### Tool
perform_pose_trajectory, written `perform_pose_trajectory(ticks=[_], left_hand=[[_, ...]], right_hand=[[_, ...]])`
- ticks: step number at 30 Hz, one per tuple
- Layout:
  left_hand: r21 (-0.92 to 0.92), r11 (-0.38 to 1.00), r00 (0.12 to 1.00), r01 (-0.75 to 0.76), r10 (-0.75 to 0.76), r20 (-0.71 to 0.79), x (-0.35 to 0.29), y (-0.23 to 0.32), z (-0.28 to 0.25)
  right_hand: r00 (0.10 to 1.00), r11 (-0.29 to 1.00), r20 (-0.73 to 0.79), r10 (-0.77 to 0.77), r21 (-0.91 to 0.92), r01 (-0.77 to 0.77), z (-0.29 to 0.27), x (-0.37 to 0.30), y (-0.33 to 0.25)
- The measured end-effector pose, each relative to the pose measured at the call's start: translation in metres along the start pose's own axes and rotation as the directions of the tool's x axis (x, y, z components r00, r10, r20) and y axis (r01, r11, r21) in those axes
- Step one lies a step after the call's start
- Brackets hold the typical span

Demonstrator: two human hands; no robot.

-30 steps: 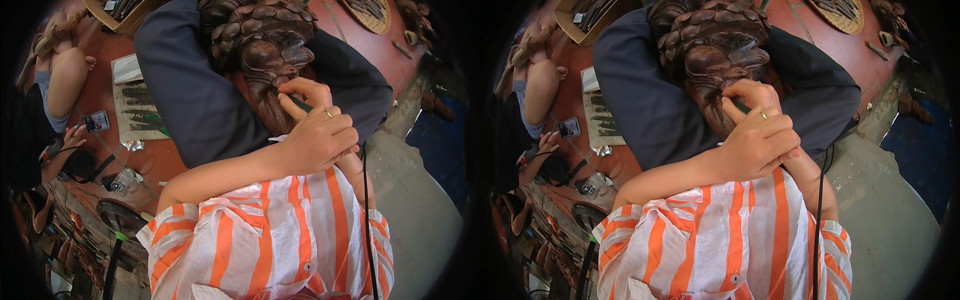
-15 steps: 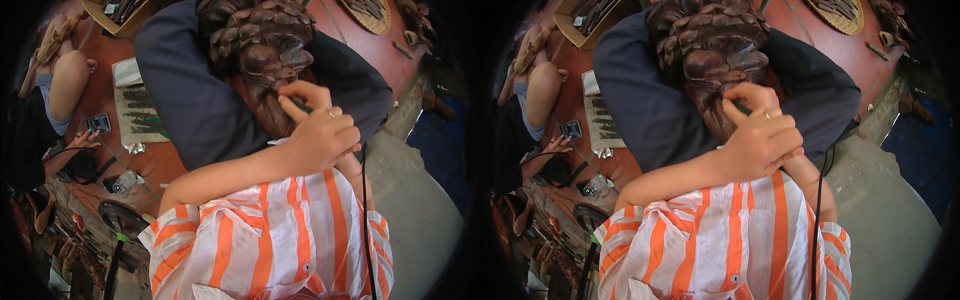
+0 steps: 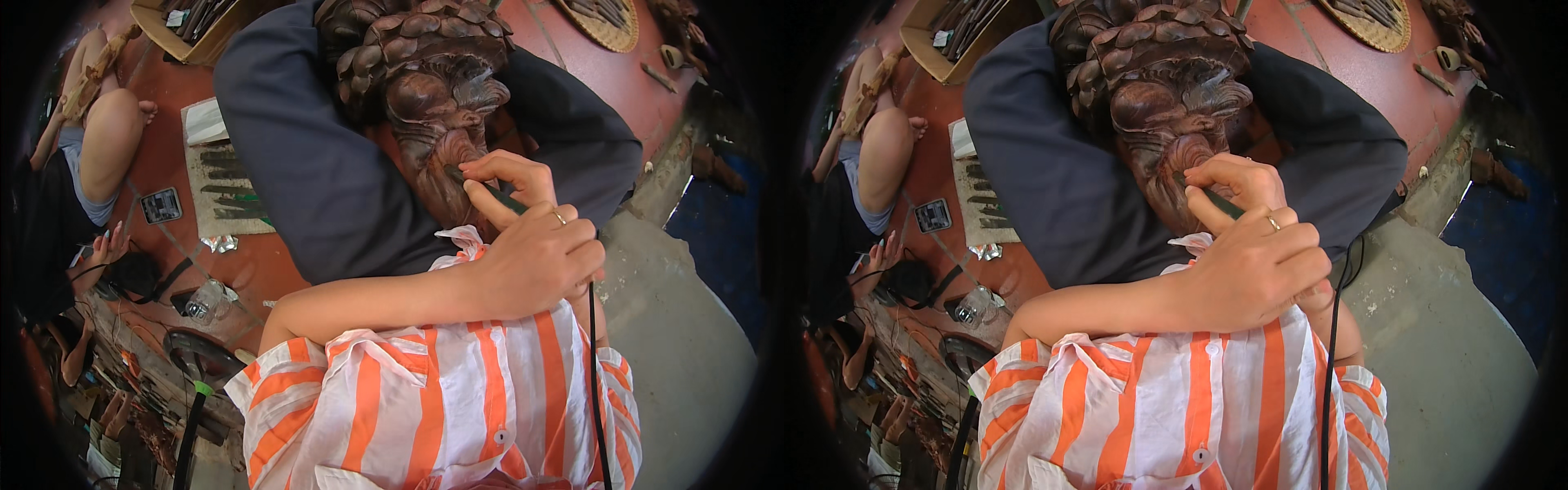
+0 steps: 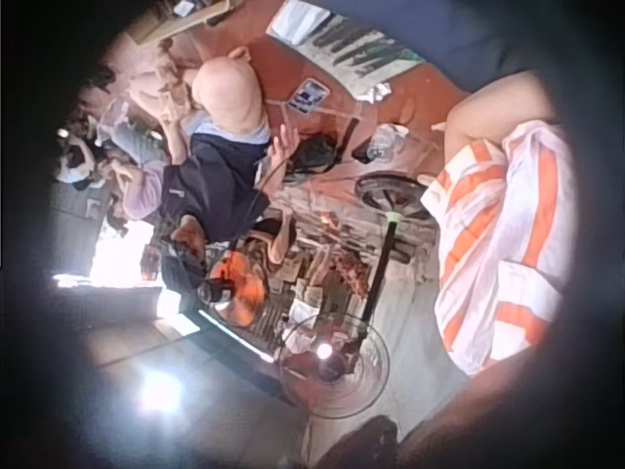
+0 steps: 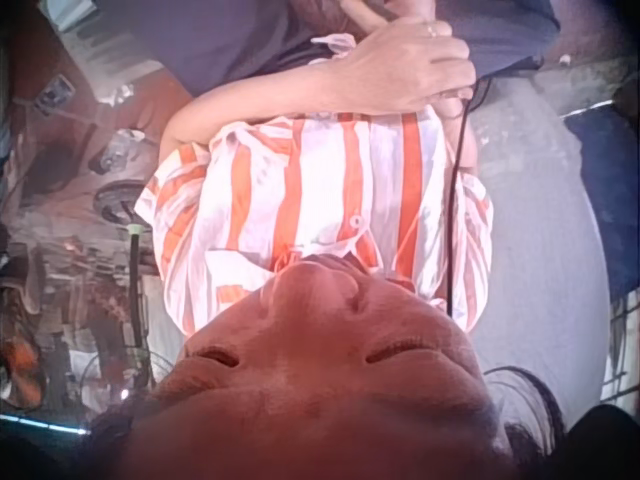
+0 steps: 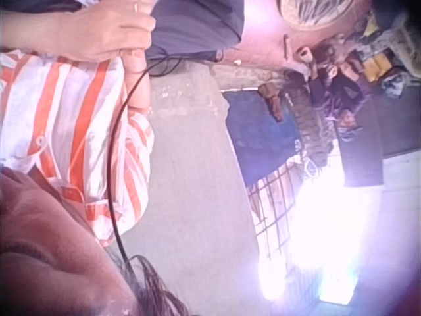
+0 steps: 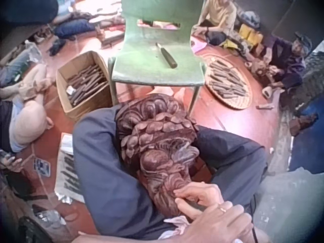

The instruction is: The person carves a wooden sculpture of a figure with a braided hairstyle using a small carving tool. They hold the sculpture on their lap and carefully shape the facial features and hair details.

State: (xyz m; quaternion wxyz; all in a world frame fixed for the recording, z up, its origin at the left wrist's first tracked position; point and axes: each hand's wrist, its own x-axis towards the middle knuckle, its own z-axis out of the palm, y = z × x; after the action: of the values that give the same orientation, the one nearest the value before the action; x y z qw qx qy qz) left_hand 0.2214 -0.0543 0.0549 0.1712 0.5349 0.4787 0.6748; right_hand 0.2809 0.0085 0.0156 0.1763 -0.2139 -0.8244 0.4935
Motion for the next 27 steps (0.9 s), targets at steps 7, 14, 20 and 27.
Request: perform_pose_trajectory(ticks=[7,14,20,27], left_hand=[[0.066,0.998,0.994,-0.012,0.005,0.108,-0.011,-0.027,0.001],[0.071,0.997,1.000,0.002,-0.004,0.028,-0.003,-0.025,0.003],[0.119,0.993,0.999,-0.015,0.011,0.034,0.001,-0.026,0.005],[0.173,0.985,0.999,-0.009,0.003,0.037,0.005,-0.030,0.012]], right_hand=[[0.998,0.994,0.003,0.069,-0.089,-0.068,0.009,0.006,0.019],[0.999,0.983,-0.037,-0.012,-0.184,0.005,0.007,0.011,0.004],[0.989,0.984,-0.002,0.149,-0.100,-0.148,0.004,0.010,0.007],[0.964,0.818,0.241,-0.114,-0.528,0.228,-0.016,0.016,-0.020]])
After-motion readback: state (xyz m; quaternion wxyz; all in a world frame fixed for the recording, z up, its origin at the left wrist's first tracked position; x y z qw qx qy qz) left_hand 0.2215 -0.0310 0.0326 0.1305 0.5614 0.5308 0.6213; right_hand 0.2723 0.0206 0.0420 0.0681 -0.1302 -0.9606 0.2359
